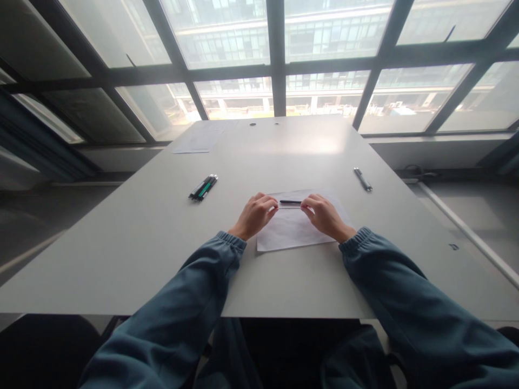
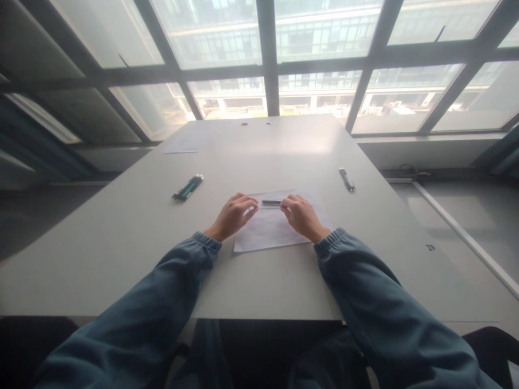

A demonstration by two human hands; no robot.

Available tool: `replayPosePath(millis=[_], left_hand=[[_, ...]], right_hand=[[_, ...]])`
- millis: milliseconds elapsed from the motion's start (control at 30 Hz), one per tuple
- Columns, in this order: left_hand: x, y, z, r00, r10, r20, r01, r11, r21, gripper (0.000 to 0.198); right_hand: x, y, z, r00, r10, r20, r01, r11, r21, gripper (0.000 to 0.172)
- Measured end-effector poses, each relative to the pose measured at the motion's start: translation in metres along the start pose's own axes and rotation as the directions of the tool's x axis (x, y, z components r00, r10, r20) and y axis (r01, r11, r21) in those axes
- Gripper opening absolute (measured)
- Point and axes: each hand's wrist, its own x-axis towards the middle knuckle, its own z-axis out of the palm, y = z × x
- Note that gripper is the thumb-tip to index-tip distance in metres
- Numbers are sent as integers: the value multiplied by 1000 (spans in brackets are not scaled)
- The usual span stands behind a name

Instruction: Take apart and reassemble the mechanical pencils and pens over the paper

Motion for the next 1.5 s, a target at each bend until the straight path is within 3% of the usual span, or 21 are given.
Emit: replayPosePath(millis=[500, 967, 1200, 1333, 1500], left_hand=[[1, 5, -1, 1000, 17, -13, -17, 998, -56, 18], [1, 4, 1, 999, 11, -53, -19, 987, -161, 11], [0, 5, 1, 998, -3, -67, -10, 981, -192, 28], [0, -2, 1, 995, -46, -88, 35, 992, -124, 56], [-3, -19, -3, 985, -169, -22, 167, 983, -76, 42]], right_hand=[[-1, -5, 0, 998, -66, 22, 62, 990, 129, 18], [-2, -2, 5, 997, -64, 36, 61, 994, 95, 20], [-2, -2, 5, 997, -70, 14, 68, 990, 122, 19], [-2, 0, 6, 998, -64, -2, 64, 991, 115, 18], [-2, 5, 6, 997, -20, -72, 27, 996, 88, 17]])
